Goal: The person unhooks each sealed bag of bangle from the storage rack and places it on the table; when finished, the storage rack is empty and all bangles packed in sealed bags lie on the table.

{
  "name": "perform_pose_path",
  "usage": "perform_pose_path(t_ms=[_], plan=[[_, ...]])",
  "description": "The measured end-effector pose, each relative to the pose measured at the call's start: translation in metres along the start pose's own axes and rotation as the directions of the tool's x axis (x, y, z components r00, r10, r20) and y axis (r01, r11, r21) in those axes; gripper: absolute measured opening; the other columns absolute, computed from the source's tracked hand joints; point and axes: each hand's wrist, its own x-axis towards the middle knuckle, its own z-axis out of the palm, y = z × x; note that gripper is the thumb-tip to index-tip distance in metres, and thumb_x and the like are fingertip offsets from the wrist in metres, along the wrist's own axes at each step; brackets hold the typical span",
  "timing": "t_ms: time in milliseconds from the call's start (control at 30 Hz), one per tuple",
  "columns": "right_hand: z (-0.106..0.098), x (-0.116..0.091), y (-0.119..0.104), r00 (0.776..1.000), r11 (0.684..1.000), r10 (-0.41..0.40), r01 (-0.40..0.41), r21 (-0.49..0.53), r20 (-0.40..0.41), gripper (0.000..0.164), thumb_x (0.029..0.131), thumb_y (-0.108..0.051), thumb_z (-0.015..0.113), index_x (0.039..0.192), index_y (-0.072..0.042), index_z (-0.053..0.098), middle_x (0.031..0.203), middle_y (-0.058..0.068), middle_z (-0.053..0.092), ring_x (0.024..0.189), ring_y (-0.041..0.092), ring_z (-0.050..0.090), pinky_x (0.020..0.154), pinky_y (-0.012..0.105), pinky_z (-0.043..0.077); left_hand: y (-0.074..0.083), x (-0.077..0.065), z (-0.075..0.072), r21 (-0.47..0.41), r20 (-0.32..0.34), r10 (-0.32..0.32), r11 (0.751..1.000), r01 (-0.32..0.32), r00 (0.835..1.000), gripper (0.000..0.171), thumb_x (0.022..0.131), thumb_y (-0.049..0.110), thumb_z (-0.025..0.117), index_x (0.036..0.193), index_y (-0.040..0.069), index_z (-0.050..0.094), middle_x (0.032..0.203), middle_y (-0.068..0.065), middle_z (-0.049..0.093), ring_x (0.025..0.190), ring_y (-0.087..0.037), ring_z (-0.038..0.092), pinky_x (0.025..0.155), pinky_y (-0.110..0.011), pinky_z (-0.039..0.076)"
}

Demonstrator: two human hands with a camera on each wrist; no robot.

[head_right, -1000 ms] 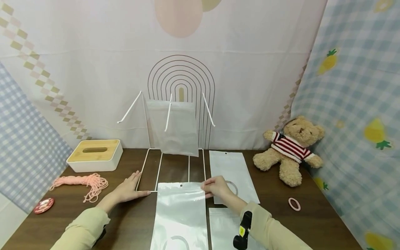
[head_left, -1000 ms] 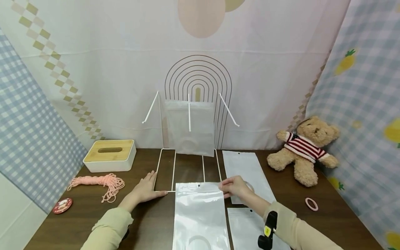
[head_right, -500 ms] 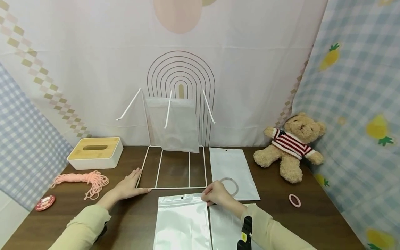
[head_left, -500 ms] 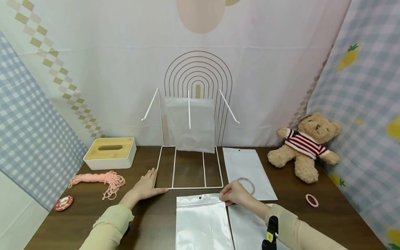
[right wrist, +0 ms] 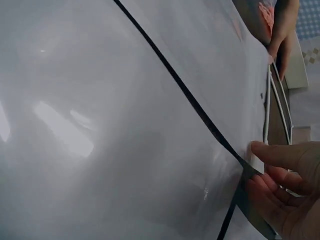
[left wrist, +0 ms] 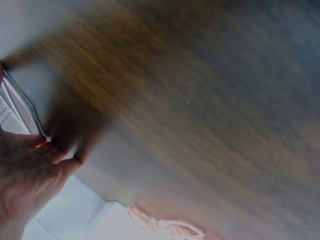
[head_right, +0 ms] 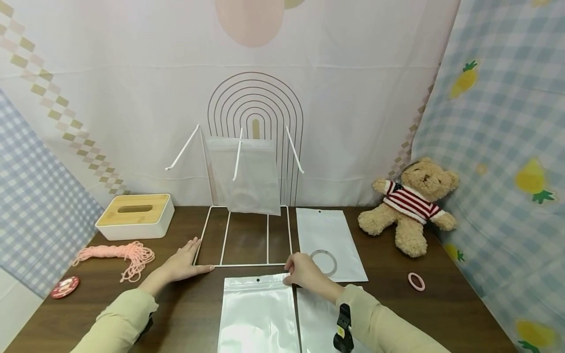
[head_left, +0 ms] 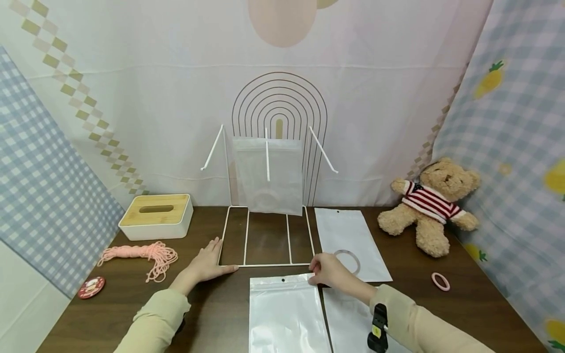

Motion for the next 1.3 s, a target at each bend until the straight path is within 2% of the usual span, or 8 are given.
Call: perform_pose_path(t_ms=[133,233,333,500,767,1033,1200,1300], plan=[[-0.008,0.015,0.004,1.000,0.998,-0.011,0.011,-0.055,-0.003,0.039,0.065,-0.012,0.081,0.094,0.005,0.060,0.080,0.010,0.059,0.072,0.015,0.053,0.064,0.022,0.047,-0.001,0.001,0.001,-0.013,-0.008,0.005,1.000,-0.005,1.000,0.106,0.072,0.060,0.062,0.137,-0.014,0.023,0.142,-0.035,0.024,0.134,-0.046,0.021,0.105,-0.062,0.020],[-0.012,0.028,0.008,1.000,0.995,0.004,-0.003,-0.102,0.014,0.057,0.065,-0.019,0.082,0.109,0.008,0.056,0.099,0.017,0.060,0.092,0.027,0.058,0.080,0.034,0.050,0.000,0.001,0.000,0.021,0.012,-0.018,1.000,0.017,1.000,0.102,0.074,0.055,0.064,0.138,-0.014,0.023,0.144,-0.033,0.023,0.135,-0.045,0.020,0.107,-0.060,0.020],[-0.012,0.037,0.013,0.998,0.992,0.021,-0.013,-0.129,0.057,0.077,0.065,-0.025,0.082,0.123,0.012,0.047,0.120,0.025,0.052,0.111,0.037,0.052,0.094,0.044,0.045,0.001,0.002,0.000,0.041,0.020,-0.025,0.999,0.024,0.999,0.100,0.075,0.052,0.064,0.138,-0.014,0.023,0.144,-0.033,0.023,0.135,-0.045,0.021,0.107,-0.060,0.021],[-0.010,0.048,0.020,0.991,0.985,0.040,-0.018,-0.172,0.129,0.096,0.067,-0.033,0.080,0.132,0.019,0.030,0.138,0.036,0.032,0.128,0.044,0.035,0.105,0.047,0.034,0.002,0.004,0.002,0.039,0.022,-0.025,0.999,0.024,0.999,0.100,0.075,0.052,0.064,0.138,-0.013,0.023,0.144,-0.032,0.023,0.135,-0.044,0.021,0.107,-0.059,0.021],[-0.009,0.053,0.019,0.970,0.981,0.117,-0.079,-0.177,0.213,0.094,0.070,-0.030,0.078,0.131,0.021,0.029,0.139,0.038,0.025,0.130,0.043,0.032,0.106,0.045,0.034,0.001,0.003,0.000,0.041,0.017,-0.026,0.999,0.025,1.000,0.100,0.075,0.052,0.064,0.137,-0.014,0.024,0.144,-0.033,0.023,0.135,-0.045,0.021,0.106,-0.060,0.022],[-0.014,0.055,0.015,0.957,0.977,0.112,-0.058,-0.204,0.268,0.088,0.072,-0.026,0.077,0.132,0.019,0.031,0.140,0.037,0.026,0.132,0.042,0.030,0.108,0.044,0.030,0.005,0.003,-0.007,0.081,0.050,-0.039,0.996,0.035,0.998,0.099,0.074,0.049,0.067,0.135,-0.017,0.026,0.141,-0.036,0.026,0.132,-0.047,0.026,0.105,-0.057,0.027],[-0.016,0.056,0.013,0.951,0.973,0.141,-0.081,-0.216,0.275,0.085,0.071,-0.022,0.077,0.131,0.019,0.032,0.139,0.037,0.026,0.132,0.041,0.030,0.109,0.044,0.029,0.015,0.014,-0.022,0.108,0.144,-0.055,0.993,0.039,0.988,0.101,0.073,0.049,0.069,0.131,-0.022,0.027,0.135,-0.040,0.030,0.127,-0.049,0.033,0.101,-0.056,0.033],[-0.015,0.056,0.011,0.953,0.975,0.148,-0.096,-0.199,0.263,0.084,0.070,-0.019,0.079,0.130,0.020,0.034,0.138,0.038,0.029,0.132,0.042,0.030,0.109,0.045,0.029,0.025,0.030,-0.036,0.045,0.105,-0.048,0.998,0.043,0.993,0.100,0.076,0.050,0.067,0.132,-0.021,0.025,0.134,-0.040,0.032,0.126,-0.049,0.035,0.102,-0.054,0.033]])
